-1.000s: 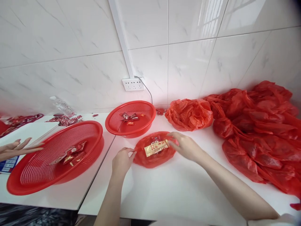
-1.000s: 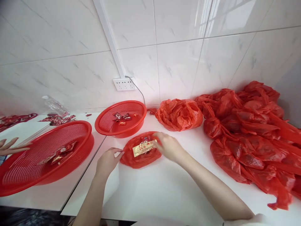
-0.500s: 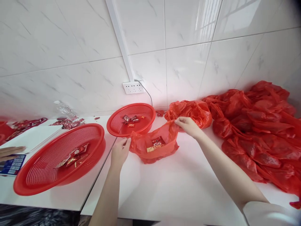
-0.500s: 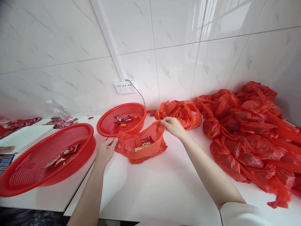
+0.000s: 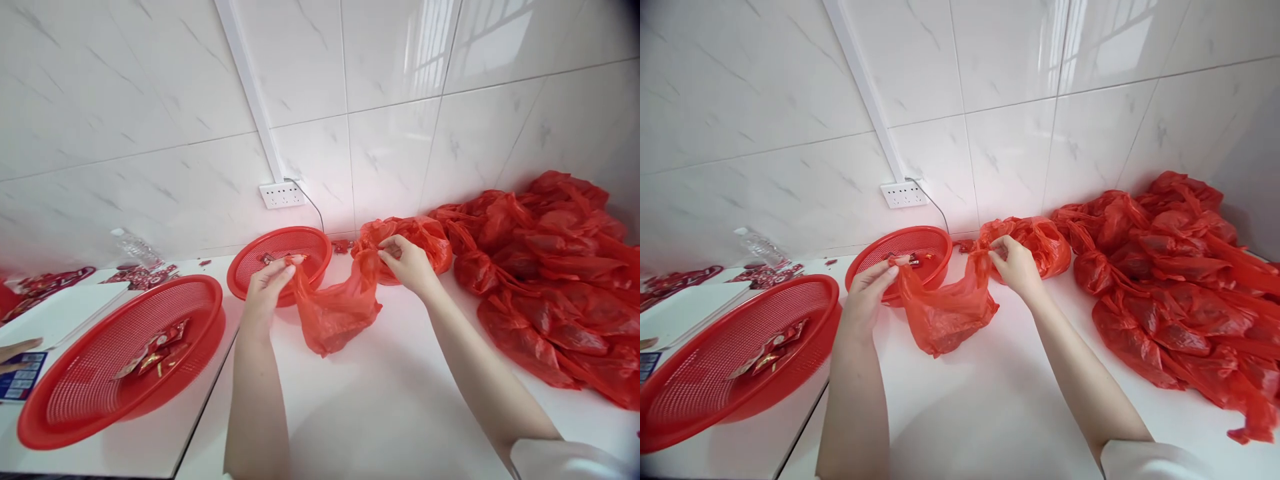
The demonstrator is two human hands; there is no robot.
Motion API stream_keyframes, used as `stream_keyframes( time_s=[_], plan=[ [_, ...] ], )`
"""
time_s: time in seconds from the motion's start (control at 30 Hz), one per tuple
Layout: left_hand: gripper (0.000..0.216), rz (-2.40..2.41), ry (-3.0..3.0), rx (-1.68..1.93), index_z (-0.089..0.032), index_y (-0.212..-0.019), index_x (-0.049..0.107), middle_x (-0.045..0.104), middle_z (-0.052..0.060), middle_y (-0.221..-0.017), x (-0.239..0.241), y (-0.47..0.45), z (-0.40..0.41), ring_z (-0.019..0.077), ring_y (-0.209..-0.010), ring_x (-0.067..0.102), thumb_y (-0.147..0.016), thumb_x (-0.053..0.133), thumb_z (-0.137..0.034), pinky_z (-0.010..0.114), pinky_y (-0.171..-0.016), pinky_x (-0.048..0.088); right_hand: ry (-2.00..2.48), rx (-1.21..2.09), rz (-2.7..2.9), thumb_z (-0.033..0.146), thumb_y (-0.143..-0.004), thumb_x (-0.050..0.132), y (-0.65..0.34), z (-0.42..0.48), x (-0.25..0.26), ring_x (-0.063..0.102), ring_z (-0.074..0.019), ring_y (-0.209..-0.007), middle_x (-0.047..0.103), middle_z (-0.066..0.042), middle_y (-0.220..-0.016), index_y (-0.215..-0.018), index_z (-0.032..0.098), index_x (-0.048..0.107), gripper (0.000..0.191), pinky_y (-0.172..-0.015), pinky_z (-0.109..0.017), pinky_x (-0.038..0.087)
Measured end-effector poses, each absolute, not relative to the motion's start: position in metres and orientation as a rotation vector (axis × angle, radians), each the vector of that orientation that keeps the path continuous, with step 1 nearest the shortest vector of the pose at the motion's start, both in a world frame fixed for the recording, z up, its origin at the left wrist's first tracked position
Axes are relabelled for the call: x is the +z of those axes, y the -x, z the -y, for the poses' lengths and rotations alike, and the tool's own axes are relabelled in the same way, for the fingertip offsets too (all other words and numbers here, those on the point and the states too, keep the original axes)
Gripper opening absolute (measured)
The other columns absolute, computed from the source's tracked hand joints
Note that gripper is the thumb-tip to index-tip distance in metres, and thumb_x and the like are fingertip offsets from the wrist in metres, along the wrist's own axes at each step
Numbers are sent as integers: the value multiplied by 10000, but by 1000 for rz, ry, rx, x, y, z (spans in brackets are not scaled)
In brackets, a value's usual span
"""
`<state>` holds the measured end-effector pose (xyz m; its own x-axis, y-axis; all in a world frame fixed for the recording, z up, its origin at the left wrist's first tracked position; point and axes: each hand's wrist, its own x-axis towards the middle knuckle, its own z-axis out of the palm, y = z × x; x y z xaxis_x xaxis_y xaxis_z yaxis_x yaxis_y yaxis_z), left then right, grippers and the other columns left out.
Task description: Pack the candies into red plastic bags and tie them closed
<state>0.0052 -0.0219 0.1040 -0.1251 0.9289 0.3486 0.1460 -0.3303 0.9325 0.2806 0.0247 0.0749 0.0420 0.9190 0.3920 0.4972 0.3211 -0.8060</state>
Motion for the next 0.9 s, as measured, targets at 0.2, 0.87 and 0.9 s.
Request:
stream_keyframes(
  time_s=[0.2,0.87,0.9],
  plan=[
    [284,-1157,-1570,1325,-213,-1032,729,702,72,-1117,112,-27,22,259,-1128,597,-777,693,-331,413,-1038,410,1252,287,2116,281,-906,497,-245,-12,77,611,-196,-890,671,-74,-962,-921,193,623,154,-790,-310,449],
    [592,-794,-1451,1275,-298,-1337,470,470,-76,-662,123,-20,33,26,-411,344,-790,695,-333,184,-430,376,472,765,1748,269,-847,655,-236,-4,156,659,-167,-797,703,-41,-852,-888,183,676,98,-749,-312,532],
    [535,-807,-1499,1178,-272,-1268,529,445,-73,-644,122,-24,35,33,-433,331,-773,715,-347,181,-424,350,393,775,1838,248,-855,641,-227,-1,159,657,-164,-805,702,-36,-854,-894,187,683,84,-759,-310,532]
  ],
)
